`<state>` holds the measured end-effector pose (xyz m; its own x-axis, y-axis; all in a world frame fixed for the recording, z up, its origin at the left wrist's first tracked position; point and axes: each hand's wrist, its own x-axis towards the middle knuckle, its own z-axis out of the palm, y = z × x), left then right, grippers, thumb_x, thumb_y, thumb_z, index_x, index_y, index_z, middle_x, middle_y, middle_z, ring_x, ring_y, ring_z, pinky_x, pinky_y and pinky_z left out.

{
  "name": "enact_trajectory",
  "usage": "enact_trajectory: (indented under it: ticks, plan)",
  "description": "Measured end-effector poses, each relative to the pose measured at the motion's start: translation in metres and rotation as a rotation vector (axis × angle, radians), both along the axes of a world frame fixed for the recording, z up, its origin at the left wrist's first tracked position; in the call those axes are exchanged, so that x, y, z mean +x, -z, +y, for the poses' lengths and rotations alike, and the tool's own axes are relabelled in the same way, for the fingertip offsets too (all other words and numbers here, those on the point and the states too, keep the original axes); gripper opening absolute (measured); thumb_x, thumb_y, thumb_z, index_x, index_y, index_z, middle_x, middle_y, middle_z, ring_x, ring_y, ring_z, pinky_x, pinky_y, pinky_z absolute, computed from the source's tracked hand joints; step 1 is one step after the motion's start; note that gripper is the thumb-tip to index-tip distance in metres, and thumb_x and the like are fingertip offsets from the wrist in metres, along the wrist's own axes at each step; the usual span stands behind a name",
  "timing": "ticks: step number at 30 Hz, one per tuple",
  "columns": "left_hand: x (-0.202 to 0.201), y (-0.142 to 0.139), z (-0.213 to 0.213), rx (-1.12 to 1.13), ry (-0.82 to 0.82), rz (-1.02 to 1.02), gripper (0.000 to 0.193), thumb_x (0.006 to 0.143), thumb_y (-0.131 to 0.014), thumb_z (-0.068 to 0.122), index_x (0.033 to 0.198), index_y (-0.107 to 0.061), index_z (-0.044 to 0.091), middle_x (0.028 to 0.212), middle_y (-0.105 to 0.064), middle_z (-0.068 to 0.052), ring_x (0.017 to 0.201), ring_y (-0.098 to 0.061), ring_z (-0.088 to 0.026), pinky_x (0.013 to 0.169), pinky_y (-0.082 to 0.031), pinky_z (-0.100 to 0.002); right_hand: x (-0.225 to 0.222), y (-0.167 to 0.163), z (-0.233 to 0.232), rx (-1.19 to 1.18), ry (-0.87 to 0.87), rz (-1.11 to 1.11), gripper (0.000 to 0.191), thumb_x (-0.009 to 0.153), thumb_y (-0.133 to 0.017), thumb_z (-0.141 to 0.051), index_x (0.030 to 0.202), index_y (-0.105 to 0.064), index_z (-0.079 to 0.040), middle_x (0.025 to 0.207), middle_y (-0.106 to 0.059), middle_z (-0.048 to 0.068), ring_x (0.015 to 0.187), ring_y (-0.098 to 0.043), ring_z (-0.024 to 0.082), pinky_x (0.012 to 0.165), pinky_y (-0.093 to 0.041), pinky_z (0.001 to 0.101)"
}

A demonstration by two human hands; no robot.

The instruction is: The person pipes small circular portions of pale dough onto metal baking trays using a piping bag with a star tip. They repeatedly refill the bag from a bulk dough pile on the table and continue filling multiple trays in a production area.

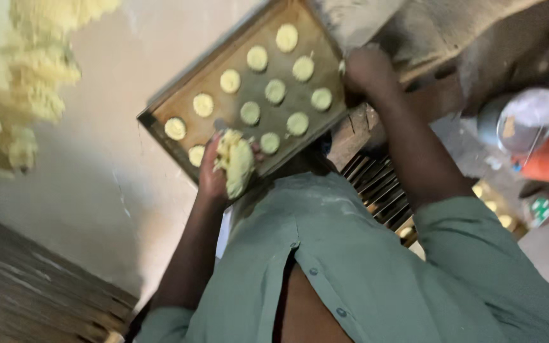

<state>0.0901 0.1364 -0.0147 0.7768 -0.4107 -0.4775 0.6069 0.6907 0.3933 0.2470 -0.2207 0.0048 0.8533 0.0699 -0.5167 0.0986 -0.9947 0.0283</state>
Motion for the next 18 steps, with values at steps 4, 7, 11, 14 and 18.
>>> enact_trajectory:
  ticks: [4,7,11,14,18]
  plan:
    - [-0.01,0.001,0.004,-0.001,0.042,0.007,0.057,0.107,-0.04,0.052,0.125,-0.061,0.002,0.11,-0.07,-0.023,0.096,-0.07,-0.036,0.082,-0.058,-0.043,-0.122,0.03,-0.041,0.488,0.339,0.03,0.038,0.09,-0.073,-0.024,0.118,-0.07,0.002,0.108,-0.073,0.025,0.095,-0.07,0.037,0.087,-0.054,0.048]
    - [-0.003,0.002,-0.02,0.019,0.169,0.011,0.057,0.107,-0.041,0.053,0.125,-0.061,0.002,0.11,-0.07,-0.023,0.097,-0.069,-0.036,0.083,-0.057,-0.044,-0.238,0.05,-0.077,0.904,1.017,-0.1,0.059,0.09,-0.076,-0.025,0.138,-0.053,0.001,0.119,-0.067,0.016,0.101,-0.067,0.026,0.086,-0.054,0.0412]
    - [0.016,-0.01,-0.073,0.058,0.396,-0.06,0.058,0.108,-0.042,0.054,0.126,-0.061,0.002,0.111,-0.069,-0.022,0.099,-0.068,-0.036,0.085,-0.057,-0.045,-0.399,0.058,-0.105,1.454,1.476,-0.749,0.061,0.087,-0.07,-0.007,0.144,-0.049,0.002,0.13,-0.063,0.008,0.103,-0.064,0.019,0.086,-0.054,0.034]
    - [0.024,-0.027,-0.121,0.046,0.56,-0.126,0.059,0.108,-0.043,0.055,0.126,-0.061,0.002,0.112,-0.068,-0.022,0.1,-0.067,-0.036,0.086,-0.056,-0.045,-0.507,0.047,-0.111,1.373,1.574,-1.095,0.054,0.088,-0.063,-0.002,0.142,-0.057,0.002,0.129,-0.067,0.007,0.106,-0.064,0.015,0.09,-0.052,0.0294]
    - [0.025,-0.048,-0.178,0.024,0.734,-0.193,0.06,0.108,-0.043,0.056,0.127,-0.061,0.002,0.112,-0.067,-0.022,0.102,-0.066,-0.036,0.088,-0.055,-0.046,-0.593,0.022,-0.088,1.289,1.78,-1.663,0.031,0.099,-0.054,-0.01,0.127,-0.061,-0.001,0.115,-0.068,0.007,0.101,-0.066,0.017,0.088,-0.055,0.0317]
